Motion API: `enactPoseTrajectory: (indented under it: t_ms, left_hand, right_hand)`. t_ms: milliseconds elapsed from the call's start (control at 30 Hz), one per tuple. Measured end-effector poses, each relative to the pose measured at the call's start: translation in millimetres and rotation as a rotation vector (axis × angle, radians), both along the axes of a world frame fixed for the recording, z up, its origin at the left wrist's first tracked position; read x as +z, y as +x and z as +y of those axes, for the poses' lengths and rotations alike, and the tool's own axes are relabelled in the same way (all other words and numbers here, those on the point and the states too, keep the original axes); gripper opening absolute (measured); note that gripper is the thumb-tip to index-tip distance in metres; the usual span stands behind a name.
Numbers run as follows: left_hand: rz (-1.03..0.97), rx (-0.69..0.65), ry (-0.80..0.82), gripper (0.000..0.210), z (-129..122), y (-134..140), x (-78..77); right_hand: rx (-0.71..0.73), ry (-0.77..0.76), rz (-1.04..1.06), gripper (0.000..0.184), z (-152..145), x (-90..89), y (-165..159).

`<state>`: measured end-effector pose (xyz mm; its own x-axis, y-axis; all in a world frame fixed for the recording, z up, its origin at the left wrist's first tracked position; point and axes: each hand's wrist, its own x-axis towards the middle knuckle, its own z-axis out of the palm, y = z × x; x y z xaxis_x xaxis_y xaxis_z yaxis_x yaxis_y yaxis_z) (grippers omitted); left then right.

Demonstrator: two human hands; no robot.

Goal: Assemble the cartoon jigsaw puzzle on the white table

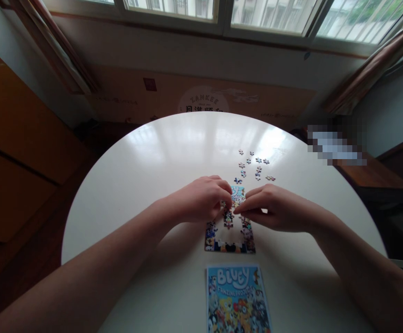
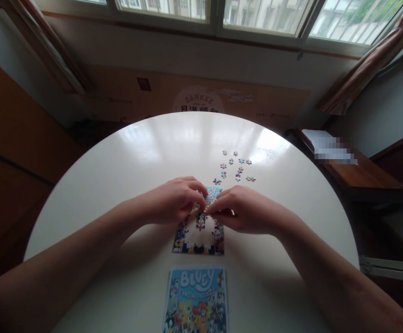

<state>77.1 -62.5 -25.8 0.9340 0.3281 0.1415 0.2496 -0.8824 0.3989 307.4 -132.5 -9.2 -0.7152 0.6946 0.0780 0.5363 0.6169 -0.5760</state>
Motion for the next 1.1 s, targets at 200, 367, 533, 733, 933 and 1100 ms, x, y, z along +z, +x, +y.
enactPoseTrajectory:
  t_ms: [200,367,533,733,933,1100]
  left_hand:
    - [-0.043,0.030,0.035,0.031,1.1,-0.7,3.3]
    - [-0.296,0.225,0.088,0.026,13.3,-6.5,0.2]
    - [-0.618,0.475,-0.085,0.022,32.7,-13.2,-13.5]
    - [-0.811,0.527,-0.301,0.018,38.5,-13.7,-15.5]
    - [-0.793,0.531,-0.246,0.018,37.4,-14.6,-16.3]
    - [-0.758,0.499,-0.166,0.020,40.7,-15.2,-20.6]
  right_hand:
    - [-0.350,0.305,0.250,0.020,9.5,-9.8,10.5]
    - [-0.657,0.372,0.404,0.019,16.6,-26.0,9.5]
    - [-0.753,0.329,0.548,0.018,23.4,-38.8,8.7]
    - [-0.735,0.386,0.622,0.017,25.1,-39.4,10.2]
    - [-0.733,0.386,0.663,0.017,27.9,-41.9,9.3]
    - [-0.733,0.420,0.660,0.018,31.9,-46.0,11.3]
